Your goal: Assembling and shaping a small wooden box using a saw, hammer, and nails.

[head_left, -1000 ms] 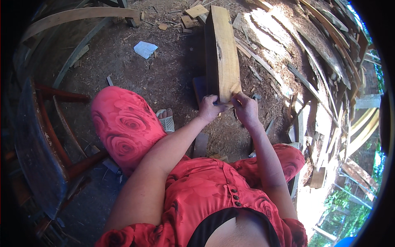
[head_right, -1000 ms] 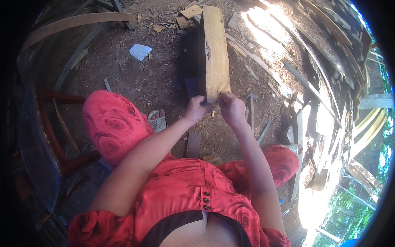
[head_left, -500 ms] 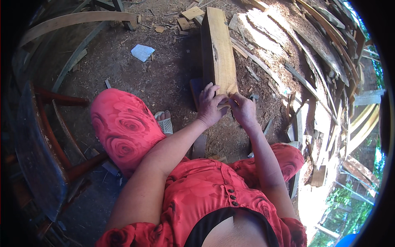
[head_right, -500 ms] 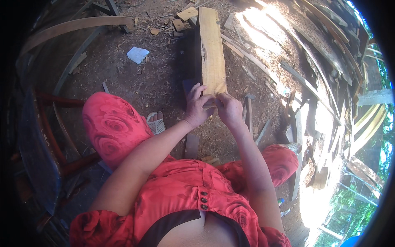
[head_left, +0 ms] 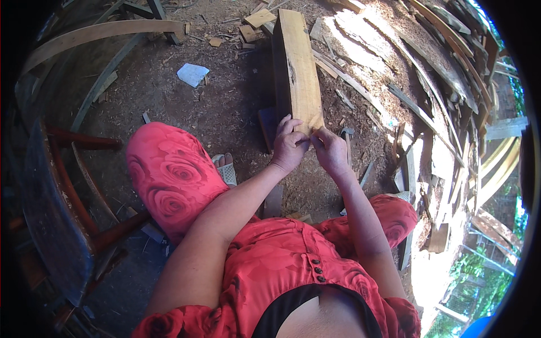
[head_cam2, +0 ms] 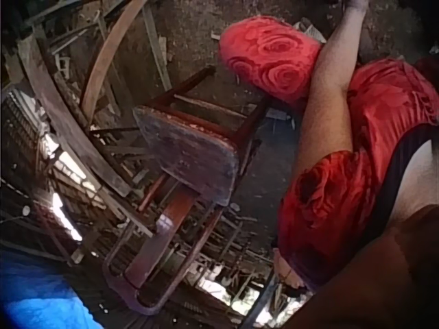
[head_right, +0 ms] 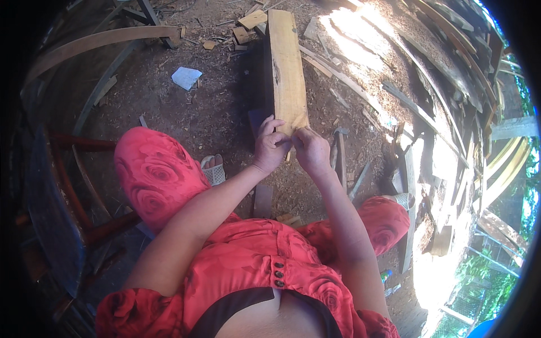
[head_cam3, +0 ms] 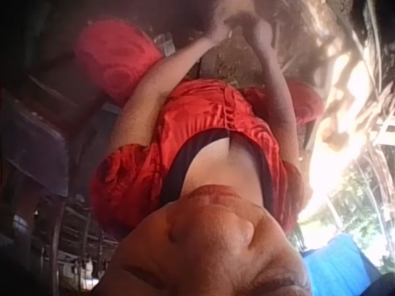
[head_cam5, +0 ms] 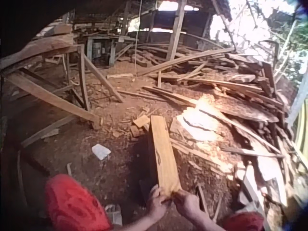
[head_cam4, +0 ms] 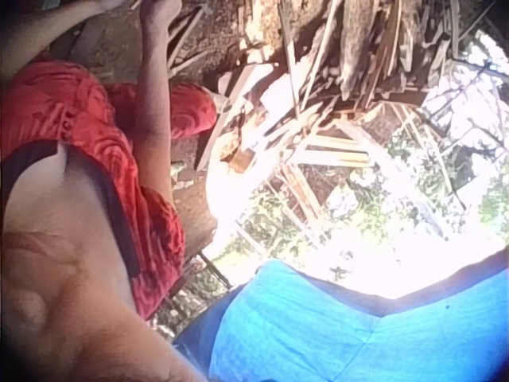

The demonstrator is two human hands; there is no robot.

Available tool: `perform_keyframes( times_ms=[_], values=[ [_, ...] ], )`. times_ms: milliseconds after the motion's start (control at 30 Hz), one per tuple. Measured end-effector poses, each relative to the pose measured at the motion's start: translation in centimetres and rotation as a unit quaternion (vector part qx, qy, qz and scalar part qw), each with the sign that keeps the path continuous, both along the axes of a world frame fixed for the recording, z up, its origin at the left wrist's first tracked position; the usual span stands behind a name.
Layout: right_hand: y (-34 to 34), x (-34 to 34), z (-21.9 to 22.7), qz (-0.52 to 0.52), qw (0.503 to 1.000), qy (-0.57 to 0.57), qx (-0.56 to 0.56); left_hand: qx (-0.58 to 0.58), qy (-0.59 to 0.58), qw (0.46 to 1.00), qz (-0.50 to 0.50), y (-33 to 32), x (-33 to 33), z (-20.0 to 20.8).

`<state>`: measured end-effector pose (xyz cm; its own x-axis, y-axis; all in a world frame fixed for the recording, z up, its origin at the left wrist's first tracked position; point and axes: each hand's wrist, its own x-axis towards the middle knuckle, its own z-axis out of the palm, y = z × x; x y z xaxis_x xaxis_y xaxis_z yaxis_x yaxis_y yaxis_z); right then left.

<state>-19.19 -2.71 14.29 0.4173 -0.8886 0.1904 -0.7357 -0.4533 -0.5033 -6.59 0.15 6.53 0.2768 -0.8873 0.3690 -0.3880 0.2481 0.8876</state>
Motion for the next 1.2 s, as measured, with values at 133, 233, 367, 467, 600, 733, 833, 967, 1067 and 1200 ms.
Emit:
perform_keyframes(
  times_ms=[133,233,367,467,600,733,833,967,1067,1200],
  values=[
    [0.04,-0.02,-0.02,0.004,1.0,-0.006,-0.002,0.002,-0.002,1.0,0.003,0.05,0.01,0.12],
    [0.17,0.04,0.18,0.005,1.0,-0.004,-0.001,-0.002,-0.004,1.0,0.004,0.07,0.06,0.07],
    [0.2,0.21,0.5,0.006,1.0,0.001,0.006,0.003,-0.005,1.0,-0.006,0.19,0.26,0.05],
    [0.13,0.23,0.53,0.005,1.0,0.005,0.007,0.001,-0.003,1.0,-0.004,0.33,0.06,-0.04],
    [-0.05,0.02,0.23,0.001,1.0,-0.004,0.011,0.004,0.056,0.998,-0.002,0.17,0.0,0.04],
    [-0.08,-0.09,0.04,-0.005,1.0,-0.007,0.014,-0.006,0.007,1.0,-0.012,0.28,0.26,-0.21],
    [-0.05,-0.11,0.06,-0.011,1.0,-0.012,0.022,-0.011,-0.001,1.0,-0.013,0.29,0.28,-0.36],
    [-0.11,-0.33,0.1,-0.002,1.0,-0.004,0.022,-0.003,0.006,1.0,-0.017,0.4,0.25,-0.33],
    [-0.08,-0.33,0.27,0.004,1.0,-0.003,0.028,0.004,0.01,1.0,-0.018,0.45,0.3,-0.27],
    [-0.01,-0.14,0.38,0.004,1.0,-0.01,0.011,0.005,0.005,1.0,-0.017,0.48,0.31,-0.08]
  ],
)
